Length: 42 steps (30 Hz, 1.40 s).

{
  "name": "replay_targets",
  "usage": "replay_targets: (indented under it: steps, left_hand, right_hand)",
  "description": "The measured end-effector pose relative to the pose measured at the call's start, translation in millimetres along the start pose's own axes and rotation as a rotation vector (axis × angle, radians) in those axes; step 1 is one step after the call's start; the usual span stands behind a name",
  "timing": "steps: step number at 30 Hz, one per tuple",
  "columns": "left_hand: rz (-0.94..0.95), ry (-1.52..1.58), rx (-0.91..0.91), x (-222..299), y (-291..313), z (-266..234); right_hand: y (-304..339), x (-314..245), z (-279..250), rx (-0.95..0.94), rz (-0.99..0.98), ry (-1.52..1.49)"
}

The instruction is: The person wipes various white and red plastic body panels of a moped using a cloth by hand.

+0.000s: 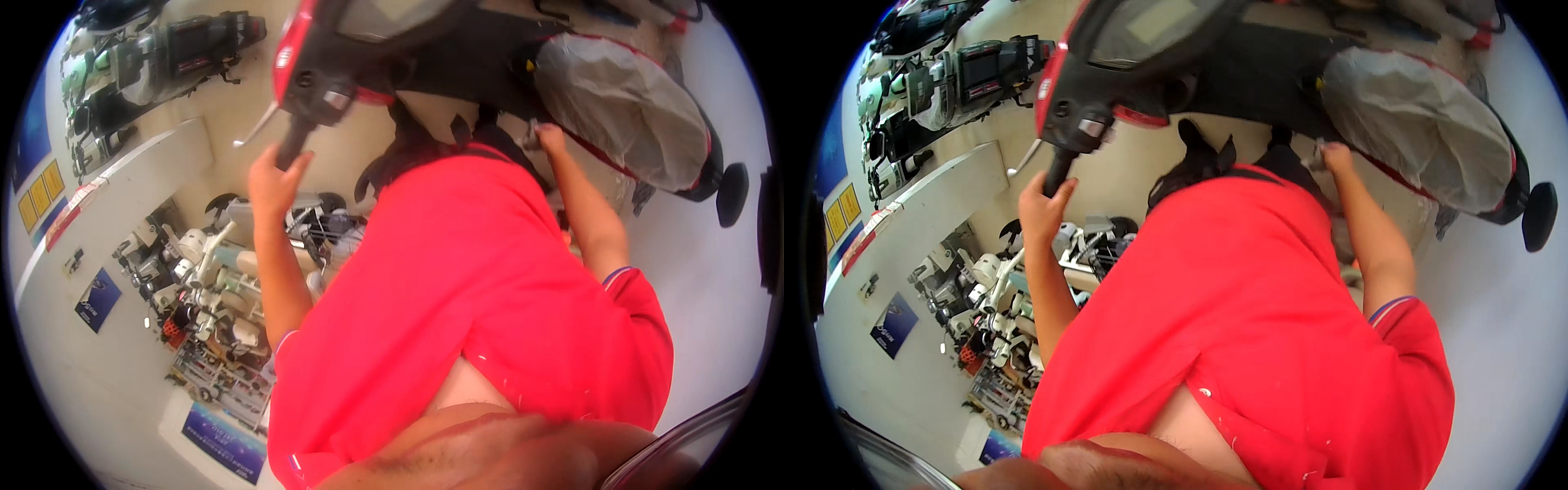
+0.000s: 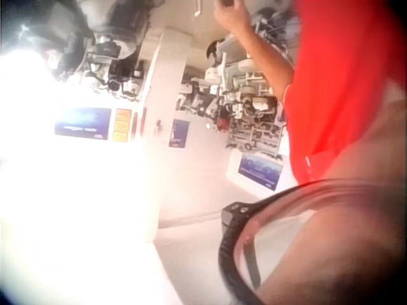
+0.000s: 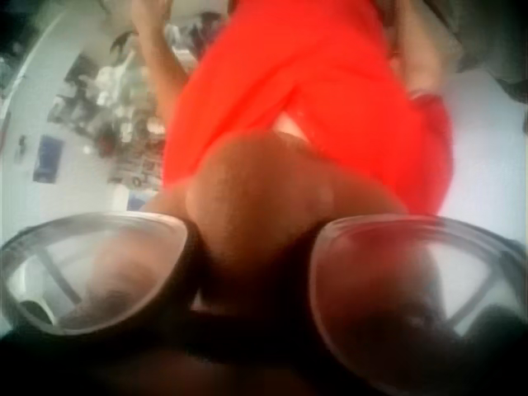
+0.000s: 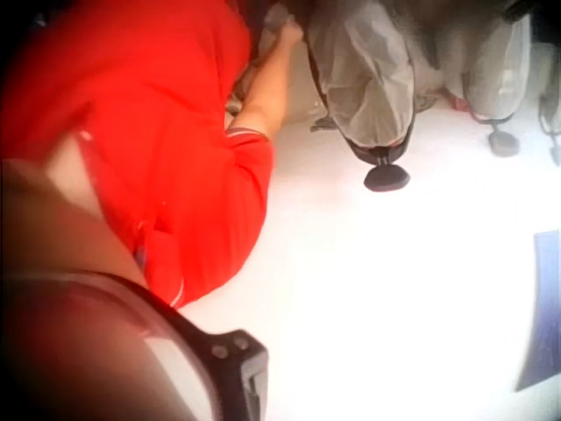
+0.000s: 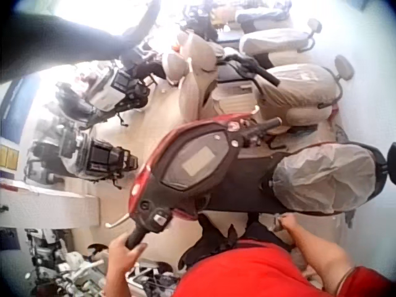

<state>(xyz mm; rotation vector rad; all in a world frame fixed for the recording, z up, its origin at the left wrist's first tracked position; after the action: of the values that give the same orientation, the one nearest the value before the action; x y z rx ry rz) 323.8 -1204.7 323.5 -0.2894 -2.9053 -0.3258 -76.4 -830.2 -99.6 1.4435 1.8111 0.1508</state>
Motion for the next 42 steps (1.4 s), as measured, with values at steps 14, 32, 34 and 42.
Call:
replay_targets:
  steps: [14, 32, 34, 42]
  left_hand:
    - [0.152, 0.556, -0.537, 22.7, -4.9, 26.0]
    - [0.728, 0.714, -0.848, -51.5, -22.0, 15.4]
    - [0.774, 0.735, -0.801, -75.5, -34.6, 16.5]
    - [0.619, 0.947, -0.87, -188.9, -106.6, -17.7]
  right_hand:
    - [99.4, -151.1, 66.9, 0.194, -0.105, -0.031]
    - [163.0, -185.0, 164.0, 0.268, -0.081, 0.012]
    - [184.4, -158.9, 177.2, 0.315, 0.048, 0.077]
    - [250.0, -110.2, 251.6, 0.316, 0.35, 0.136]
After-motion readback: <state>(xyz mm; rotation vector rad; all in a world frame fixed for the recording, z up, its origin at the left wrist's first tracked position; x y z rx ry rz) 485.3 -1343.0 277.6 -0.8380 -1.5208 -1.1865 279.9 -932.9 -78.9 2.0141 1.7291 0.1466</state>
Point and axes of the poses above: each hand's wrist, its own y-axis away from the middle knuckle, its own z-axis out of the palm, x = y × z, the point moved 6 cm from there along -y, towards the middle knuckle, and after that the axes turned 14 degrees about x, right-handed, at the moved point
